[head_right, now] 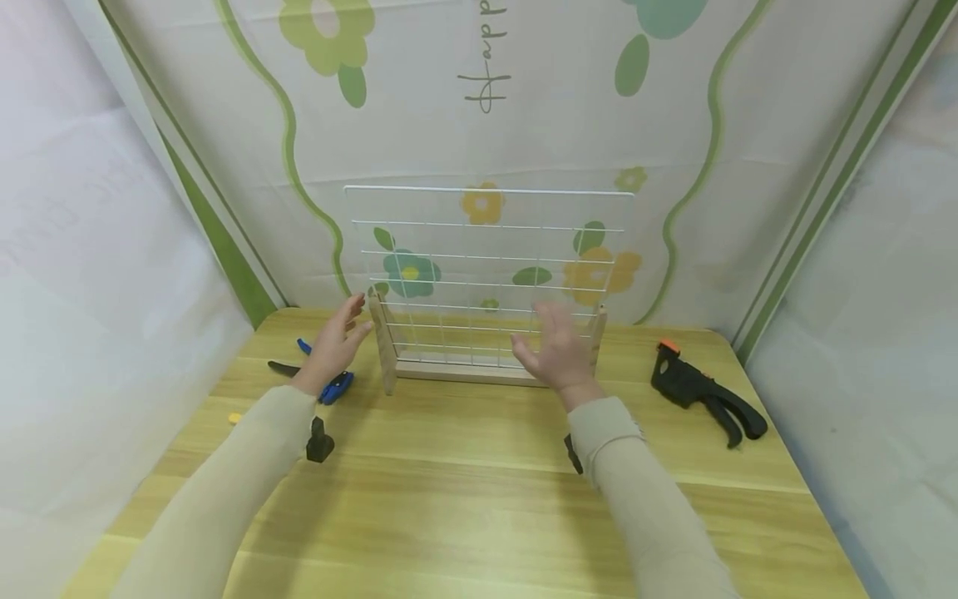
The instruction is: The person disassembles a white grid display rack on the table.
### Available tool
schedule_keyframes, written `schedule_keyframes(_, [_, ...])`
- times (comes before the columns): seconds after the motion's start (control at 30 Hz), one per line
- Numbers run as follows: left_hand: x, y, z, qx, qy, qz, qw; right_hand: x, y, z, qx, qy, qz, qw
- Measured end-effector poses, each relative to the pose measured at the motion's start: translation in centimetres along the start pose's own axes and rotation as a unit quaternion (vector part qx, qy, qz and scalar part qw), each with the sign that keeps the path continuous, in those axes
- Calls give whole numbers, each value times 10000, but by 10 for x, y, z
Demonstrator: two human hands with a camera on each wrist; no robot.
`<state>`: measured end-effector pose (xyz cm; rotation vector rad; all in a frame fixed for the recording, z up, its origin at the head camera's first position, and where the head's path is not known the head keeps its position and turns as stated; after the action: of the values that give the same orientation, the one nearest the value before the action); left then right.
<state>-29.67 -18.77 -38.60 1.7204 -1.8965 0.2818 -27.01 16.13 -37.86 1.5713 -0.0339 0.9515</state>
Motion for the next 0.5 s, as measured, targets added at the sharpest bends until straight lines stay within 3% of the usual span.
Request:
schedule_keyframes(0.23, [-6, 10, 2, 68, -277, -5, 9996, -9, 10, 12, -159, -220, 530, 9982])
schedule_keyframes(0.5, [-12, 16, 8, 26, -492, -31, 9988, -25, 17, 24, -588, 5, 271, 9979])
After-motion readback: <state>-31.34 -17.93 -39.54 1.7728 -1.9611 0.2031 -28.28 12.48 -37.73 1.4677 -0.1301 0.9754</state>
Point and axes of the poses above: each hand's wrist, its own y-axis towards the middle knuckle, its own x-axis out of the back of the hand, z = x × y, the point moved 3 cm from there along y, towards the middle knuckle, and after that the axes turned 9 degrees about -y, right-handed, at the moved point
